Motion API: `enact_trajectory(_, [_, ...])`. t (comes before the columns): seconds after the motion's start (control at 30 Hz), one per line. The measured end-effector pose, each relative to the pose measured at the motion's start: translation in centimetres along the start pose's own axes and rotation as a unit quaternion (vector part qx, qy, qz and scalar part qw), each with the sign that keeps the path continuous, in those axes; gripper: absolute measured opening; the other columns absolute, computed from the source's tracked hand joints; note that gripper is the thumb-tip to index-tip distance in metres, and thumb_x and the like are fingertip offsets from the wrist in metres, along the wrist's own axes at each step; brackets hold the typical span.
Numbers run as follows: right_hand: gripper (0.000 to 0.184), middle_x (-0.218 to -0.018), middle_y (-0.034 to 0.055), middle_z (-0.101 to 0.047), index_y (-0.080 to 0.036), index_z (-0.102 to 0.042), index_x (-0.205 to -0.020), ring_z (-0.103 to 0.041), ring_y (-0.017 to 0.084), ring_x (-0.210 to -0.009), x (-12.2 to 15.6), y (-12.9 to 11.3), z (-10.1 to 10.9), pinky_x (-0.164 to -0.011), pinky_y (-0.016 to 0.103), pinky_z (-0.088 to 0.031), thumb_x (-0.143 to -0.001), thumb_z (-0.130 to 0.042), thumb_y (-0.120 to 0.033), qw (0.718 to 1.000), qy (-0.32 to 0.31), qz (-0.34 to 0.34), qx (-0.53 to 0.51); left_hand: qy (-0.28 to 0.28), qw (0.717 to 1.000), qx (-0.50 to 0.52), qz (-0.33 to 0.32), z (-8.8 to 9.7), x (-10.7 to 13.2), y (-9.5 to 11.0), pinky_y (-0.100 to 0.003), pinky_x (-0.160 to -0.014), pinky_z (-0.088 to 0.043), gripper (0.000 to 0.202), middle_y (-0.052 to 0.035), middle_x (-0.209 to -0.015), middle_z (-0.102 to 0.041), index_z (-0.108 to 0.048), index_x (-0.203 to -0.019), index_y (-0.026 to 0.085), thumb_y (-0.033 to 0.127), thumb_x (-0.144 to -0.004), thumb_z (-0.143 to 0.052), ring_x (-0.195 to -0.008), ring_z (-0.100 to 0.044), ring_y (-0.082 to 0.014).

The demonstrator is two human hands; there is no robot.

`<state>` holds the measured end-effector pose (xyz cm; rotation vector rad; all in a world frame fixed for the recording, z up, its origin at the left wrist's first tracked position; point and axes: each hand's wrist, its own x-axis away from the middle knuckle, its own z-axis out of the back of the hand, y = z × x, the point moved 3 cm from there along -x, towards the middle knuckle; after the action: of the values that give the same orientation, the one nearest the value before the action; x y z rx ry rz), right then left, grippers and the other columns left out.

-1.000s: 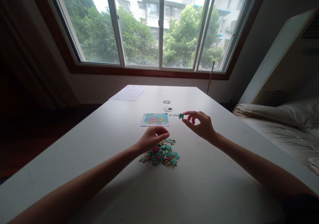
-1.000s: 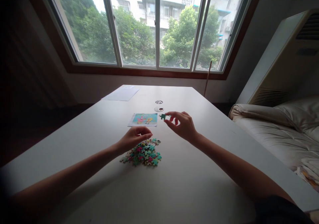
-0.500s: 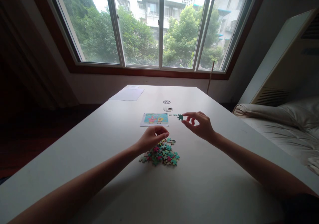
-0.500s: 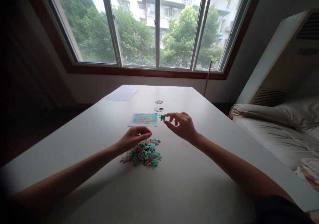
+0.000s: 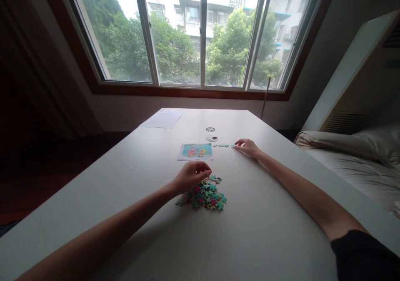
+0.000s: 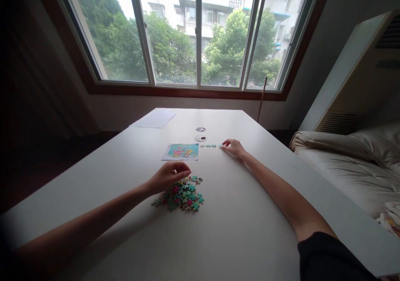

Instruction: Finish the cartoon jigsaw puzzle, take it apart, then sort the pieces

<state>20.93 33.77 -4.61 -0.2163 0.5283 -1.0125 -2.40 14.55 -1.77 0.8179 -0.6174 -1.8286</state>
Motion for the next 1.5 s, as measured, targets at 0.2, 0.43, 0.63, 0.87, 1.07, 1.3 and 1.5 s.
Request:
enact_trajectory(0.2, [0.026, -0.077, 0.0018, -0.065, -0.019, -0.067, -0.086, -0.058, 0.013, -0.067, -0.8, 0.5, -0.9, -0.061, 0.023, -0.040, -0.070, -0.059, -0.038, 1.000, -0.014, -0.011, 0.006, 0.010, 0.994, -0.103, -0.032, 0.1, -0.3, -0.8, -0.020, -0.053, -0.036, 0.017, -0.0002, -0.060, -0.059, -0.065, -0.071, 0.015, 0.023, -0.074, -0.050, -0.054, -0.047, -0.0103])
enact_trajectory(0.43, [0.028, -0.082, 0.0044, -0.062, -0.016, -0.065, -0.092, -0.054, 0.012, -0.066, -0.1, -1.2, 0.2, -0.063, 0.024, -0.041, -0.070, -0.060, -0.032, 1.000, 0.000, 0.031, 0.005, 0.008, 0.989, -0.137, -0.058, 0.3, -0.1, -0.9, -0.021, -0.057, -0.036, 0.015, -0.0004, -0.063, -0.059, -0.064, -0.071, 0.015, 0.019, -0.075, -0.049, -0.056, -0.048, -0.0107])
enact_trajectory(0.63, [0.016, -0.084, 0.0037, -0.061, -0.018, -0.066, -0.086, -0.051, 0.008, -0.058, 4.4, -7.7, -0.8, -0.059, 0.022, -0.043, -0.075, -0.056, -0.025, 0.983, -0.054, 0.162, -0.066, 0.006, 0.985, -0.159, -0.068, 0.1, -0.2, -1.5, -0.024, -0.062, -0.038, 0.015, -0.0023, -0.068, -0.060, -0.065, -0.074, 0.017, 0.020, -0.076, -0.051, -0.064, -0.051, -0.0136])
enact_trajectory(0.87, [0.021, -0.081, 0.0034, -0.059, -0.022, -0.066, -0.094, -0.051, 0.006, -0.055, 8.4, -13.2, -1.5, -0.058, 0.021, -0.042, -0.075, -0.059, -0.028, 0.946, -0.144, 0.258, -0.130, -0.028, 0.976, -0.198, -0.089, -0.8, 0.2, -1.4, -0.027, -0.072, -0.041, 0.017, -0.0050, -0.080, -0.059, -0.068, -0.081, 0.021, 0.023, -0.077, -0.052, -0.080, -0.053, -0.0178])
enact_trajectory(1.07, [0.019, -0.079, 0.0025, -0.058, -0.017, -0.065, -0.086, -0.051, 0.007, -0.058, 8.3, -13.4, -1.5, -0.056, 0.019, -0.042, -0.068, -0.065, -0.025, 0.949, -0.162, 0.230, -0.143, -0.030, 0.975, -0.199, -0.093, -0.8, 0.2, -1.1, -0.027, -0.073, -0.042, 0.018, -0.0056, -0.081, -0.058, -0.068, -0.083, 0.020, 0.022, -0.078, -0.051, -0.081, -0.053, -0.0180])
enact_trajectory(1.3, [0.011, -0.070, 0.0002, -0.062, -0.015, -0.061, -0.077, -0.053, 0.008, -0.061, 7.8, -12.9, -1.9, -0.057, 0.019, -0.043, -0.070, -0.062, -0.023, 0.944, -0.158, 0.159, -0.242, -0.006, 0.981, -0.165, -0.099, -0.8, 0.1, -1.0, -0.027, -0.071, -0.041, 0.015, -0.0054, -0.078, -0.059, -0.068, -0.078, 0.018, 0.023, -0.076, -0.053, -0.078, -0.052, -0.0175])
enact_trajectory(1.5, [0.024, -0.070, 0.0026, -0.063, -0.013, -0.061, -0.080, -0.057, 0.010, -0.062, 7.6, -13.3, -1.5, -0.057, 0.023, -0.045, -0.069, -0.064, -0.034, 0.917, -0.149, 0.109, -0.353, 0.032, 0.994, -0.087, -0.051, -0.2, -0.1, -0.1, -0.022, -0.056, -0.038, 0.019, -0.0021, -0.066, -0.060, -0.067, -0.071, 0.015, 0.028, -0.076, -0.054, -0.059, -0.050, -0.0112])
